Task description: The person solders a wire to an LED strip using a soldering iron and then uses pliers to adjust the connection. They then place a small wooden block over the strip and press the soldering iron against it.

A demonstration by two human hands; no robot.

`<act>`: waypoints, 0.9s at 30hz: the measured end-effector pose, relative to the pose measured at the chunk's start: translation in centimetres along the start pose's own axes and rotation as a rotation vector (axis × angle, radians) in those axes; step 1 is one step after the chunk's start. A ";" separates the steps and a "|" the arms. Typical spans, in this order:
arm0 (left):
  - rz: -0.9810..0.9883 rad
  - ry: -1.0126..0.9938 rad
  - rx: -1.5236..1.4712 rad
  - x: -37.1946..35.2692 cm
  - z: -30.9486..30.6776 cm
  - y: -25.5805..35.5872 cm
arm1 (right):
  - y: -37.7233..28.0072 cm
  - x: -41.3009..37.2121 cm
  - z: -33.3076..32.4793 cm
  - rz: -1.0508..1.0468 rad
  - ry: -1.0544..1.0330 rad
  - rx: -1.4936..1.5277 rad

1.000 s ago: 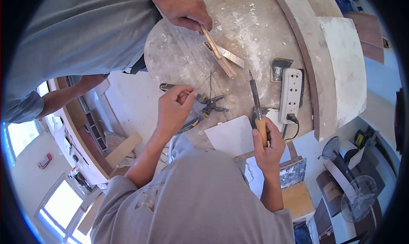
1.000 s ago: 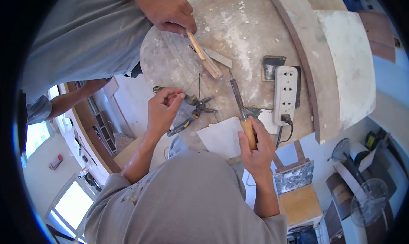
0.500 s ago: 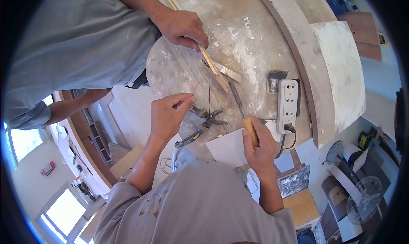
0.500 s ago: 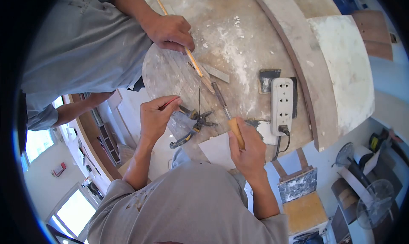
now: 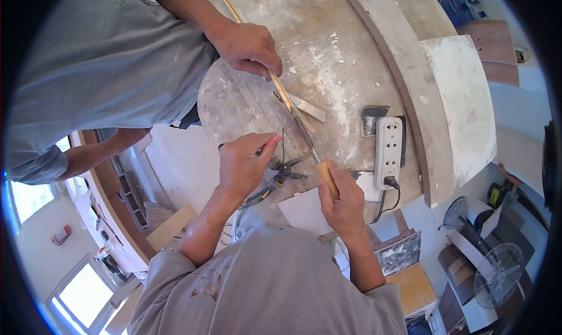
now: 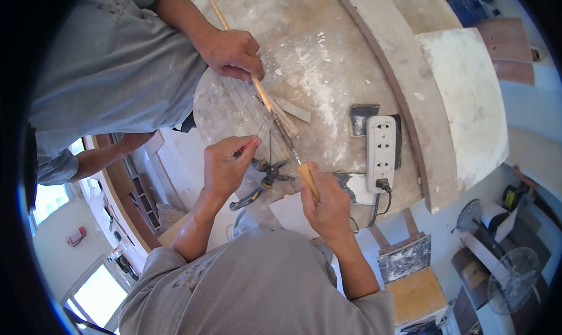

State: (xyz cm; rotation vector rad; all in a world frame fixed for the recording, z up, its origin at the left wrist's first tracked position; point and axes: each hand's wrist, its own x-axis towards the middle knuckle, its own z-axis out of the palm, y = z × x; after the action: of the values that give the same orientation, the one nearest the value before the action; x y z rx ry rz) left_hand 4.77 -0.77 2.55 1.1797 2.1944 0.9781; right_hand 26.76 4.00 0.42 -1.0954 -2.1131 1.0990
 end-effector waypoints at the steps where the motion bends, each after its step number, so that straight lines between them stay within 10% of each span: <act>1: -0.002 -0.013 0.018 0.1 -0.1 0.2 | 0.0 0.0 0.0 -0.004 0.002 -0.004; 27: 0.205 -0.002 0.258 0.4 -0.3 0.2 | 0.2 0.2 -0.2 -0.017 -0.017 -0.010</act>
State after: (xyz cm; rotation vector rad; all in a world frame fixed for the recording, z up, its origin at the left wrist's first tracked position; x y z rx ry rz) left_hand 4.50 -0.46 2.84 1.5468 2.2826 0.7853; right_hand 26.87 4.27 0.41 -1.0746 -2.1392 1.0952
